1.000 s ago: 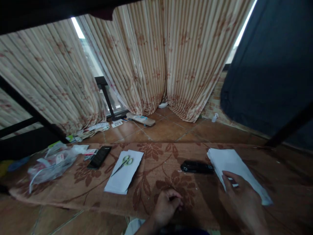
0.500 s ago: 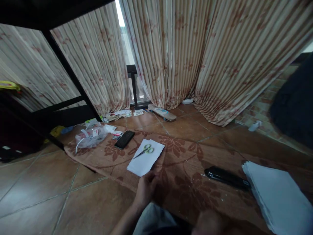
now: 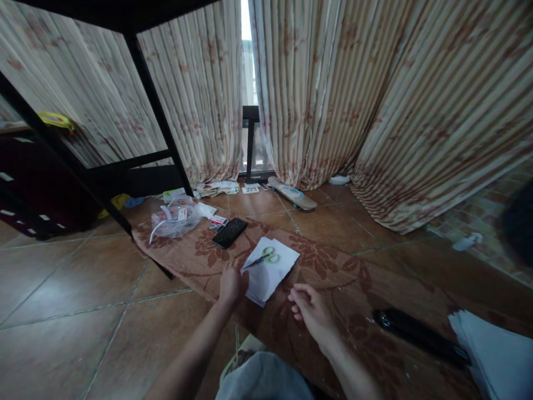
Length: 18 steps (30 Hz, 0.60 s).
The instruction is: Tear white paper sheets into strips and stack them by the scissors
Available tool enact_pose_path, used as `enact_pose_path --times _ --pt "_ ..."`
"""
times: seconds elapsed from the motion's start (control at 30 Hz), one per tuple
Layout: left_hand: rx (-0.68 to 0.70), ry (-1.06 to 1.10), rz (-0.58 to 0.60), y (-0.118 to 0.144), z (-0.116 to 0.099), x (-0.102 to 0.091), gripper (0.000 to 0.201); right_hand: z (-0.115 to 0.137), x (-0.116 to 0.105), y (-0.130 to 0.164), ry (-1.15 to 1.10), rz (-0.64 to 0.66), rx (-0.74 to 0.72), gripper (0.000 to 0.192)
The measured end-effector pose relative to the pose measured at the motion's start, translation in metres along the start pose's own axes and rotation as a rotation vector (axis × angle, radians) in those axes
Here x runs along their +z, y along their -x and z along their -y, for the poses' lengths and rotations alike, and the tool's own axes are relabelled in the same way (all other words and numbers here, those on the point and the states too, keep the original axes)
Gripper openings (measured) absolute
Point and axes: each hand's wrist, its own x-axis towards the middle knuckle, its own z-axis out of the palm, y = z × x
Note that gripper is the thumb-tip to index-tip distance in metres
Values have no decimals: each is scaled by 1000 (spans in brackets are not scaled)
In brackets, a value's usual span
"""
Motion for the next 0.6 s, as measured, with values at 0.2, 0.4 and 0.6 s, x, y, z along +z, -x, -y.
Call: enact_pose_path --times 0.2,0.4,0.6 --pt "114 -76 66 -26 6 14 23 -28 46 -66 90 -77 110 33" --pt "148 -110 71 -31 12 24 11 -29 48 -93 219 -68 35 16" --pt "138 -65 23 -28 18 27 16 -37 48 -100 207 19 -96 14"
